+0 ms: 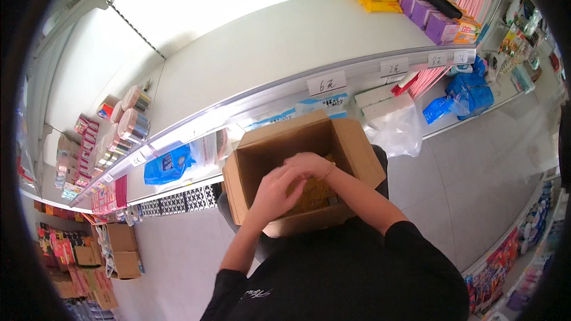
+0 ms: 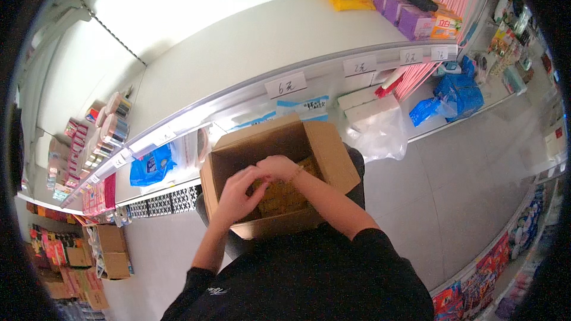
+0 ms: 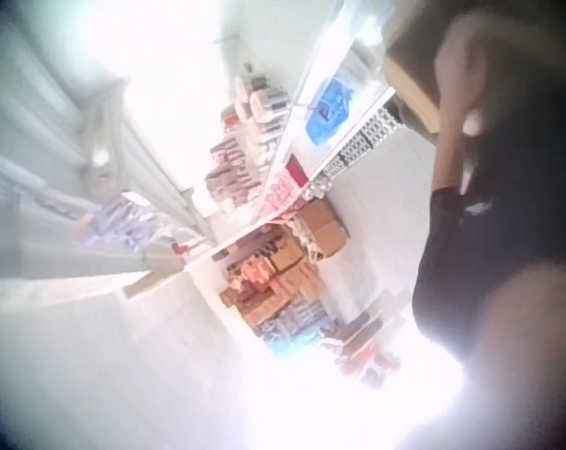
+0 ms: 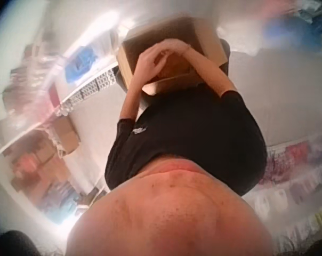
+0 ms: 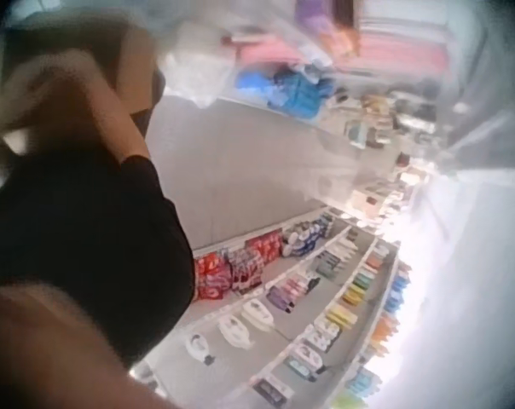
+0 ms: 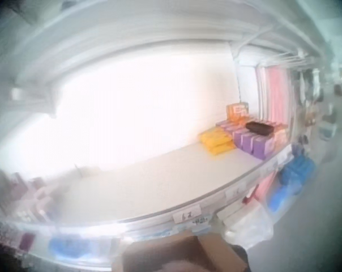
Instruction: The person repeatedly takes yellow soap bars from a cardboard box and places them on a nearby shelf. The person handles the items one at a time, arranging them in rows on the shelf.
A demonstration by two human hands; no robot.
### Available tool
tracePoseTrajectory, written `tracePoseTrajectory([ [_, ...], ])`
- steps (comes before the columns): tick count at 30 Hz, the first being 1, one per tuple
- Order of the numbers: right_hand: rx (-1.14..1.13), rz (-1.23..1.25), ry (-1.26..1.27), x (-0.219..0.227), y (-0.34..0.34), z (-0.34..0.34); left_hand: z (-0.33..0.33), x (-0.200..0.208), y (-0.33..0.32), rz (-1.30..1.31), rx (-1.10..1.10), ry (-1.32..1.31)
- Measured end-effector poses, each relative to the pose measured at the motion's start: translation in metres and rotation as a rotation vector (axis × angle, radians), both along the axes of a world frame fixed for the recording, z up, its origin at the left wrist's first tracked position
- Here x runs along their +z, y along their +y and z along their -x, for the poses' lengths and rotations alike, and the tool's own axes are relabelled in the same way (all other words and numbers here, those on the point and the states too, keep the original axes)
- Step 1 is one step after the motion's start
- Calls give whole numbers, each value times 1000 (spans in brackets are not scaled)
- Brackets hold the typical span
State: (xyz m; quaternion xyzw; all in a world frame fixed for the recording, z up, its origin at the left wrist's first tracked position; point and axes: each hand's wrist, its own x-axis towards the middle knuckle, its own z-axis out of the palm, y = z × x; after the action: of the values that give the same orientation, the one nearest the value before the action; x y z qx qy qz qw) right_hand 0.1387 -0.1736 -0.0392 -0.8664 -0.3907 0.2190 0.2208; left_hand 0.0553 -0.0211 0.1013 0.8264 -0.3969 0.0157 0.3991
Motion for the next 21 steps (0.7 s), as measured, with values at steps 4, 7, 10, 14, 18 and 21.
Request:
tracePoseTrajectory([
  [4,-369,-135,-162,-9,-31,61,-33,83,-51,57,-46,-229],
  [7,-453,-56,-25,9,-64,94,-84,116,-100,66,-84,-345],
  [10,-520,-145,19,8,-62,106,-142,143,-168,14,-73,-282],
  [14,-500,-214,45,-12,-49,108,-258,134,-247,-63,28,-138],
  [18,-535,-148,64,-13,-61,106,-295,146,-304,-25,130,161],
  [21,-515,-190,58,-18,-62,107,-297,149,-319,92,163,528],
])
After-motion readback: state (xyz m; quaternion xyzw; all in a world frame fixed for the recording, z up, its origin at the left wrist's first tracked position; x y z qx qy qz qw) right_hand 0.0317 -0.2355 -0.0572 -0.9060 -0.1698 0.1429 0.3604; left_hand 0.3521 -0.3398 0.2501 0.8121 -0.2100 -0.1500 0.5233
